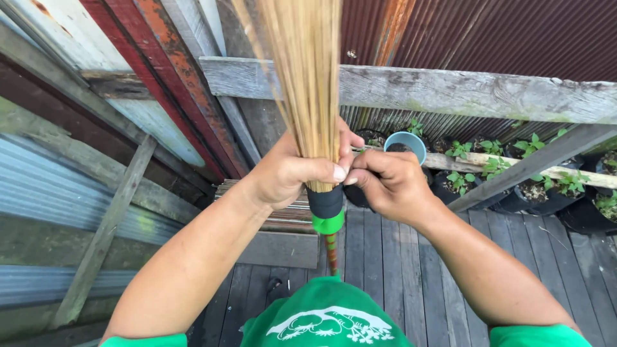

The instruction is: The recorder repairs a broom by wrapping tape and a tube around the bristles and securing it with a hammer.

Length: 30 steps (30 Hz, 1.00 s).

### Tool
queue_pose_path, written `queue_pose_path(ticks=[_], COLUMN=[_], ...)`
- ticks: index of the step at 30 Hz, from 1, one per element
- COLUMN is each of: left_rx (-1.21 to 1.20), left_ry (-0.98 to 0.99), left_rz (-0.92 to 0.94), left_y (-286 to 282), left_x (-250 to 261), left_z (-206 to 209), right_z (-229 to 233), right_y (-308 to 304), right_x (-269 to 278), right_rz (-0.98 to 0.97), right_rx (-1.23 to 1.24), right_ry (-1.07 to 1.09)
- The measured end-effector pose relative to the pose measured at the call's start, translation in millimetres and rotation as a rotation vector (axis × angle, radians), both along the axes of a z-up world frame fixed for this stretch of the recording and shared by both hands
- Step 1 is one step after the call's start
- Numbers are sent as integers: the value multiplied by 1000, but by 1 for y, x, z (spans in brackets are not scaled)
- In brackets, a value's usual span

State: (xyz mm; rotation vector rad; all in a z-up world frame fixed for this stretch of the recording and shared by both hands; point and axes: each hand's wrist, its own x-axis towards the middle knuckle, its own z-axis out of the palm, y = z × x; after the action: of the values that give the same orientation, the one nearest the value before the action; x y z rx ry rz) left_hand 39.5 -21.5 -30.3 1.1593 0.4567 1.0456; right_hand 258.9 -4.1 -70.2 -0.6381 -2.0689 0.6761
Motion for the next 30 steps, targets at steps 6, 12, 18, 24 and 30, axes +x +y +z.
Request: queue_pose_path(ticks=[6,12,18,24,30], left_rx=[49,-30,85,51,166], left_ry=[-101,-262,-387,-306,-291], left_rz=[-95,-218,-317,-373,-348], left_y=[-3,0,13,8,13], left_x=[3,-1,3,11,15], left_z=[-1,-1,-2,23,19], right_z=[0,-10,-1,-3,13], right_y=[-1,13,16,12,6], right_x=[-1,2,4,6,6], right_rz=[31,120,218,332,298], right_rx=[78,-196,-287,-335,-176], right_ry=[10,-30,59,135,148])
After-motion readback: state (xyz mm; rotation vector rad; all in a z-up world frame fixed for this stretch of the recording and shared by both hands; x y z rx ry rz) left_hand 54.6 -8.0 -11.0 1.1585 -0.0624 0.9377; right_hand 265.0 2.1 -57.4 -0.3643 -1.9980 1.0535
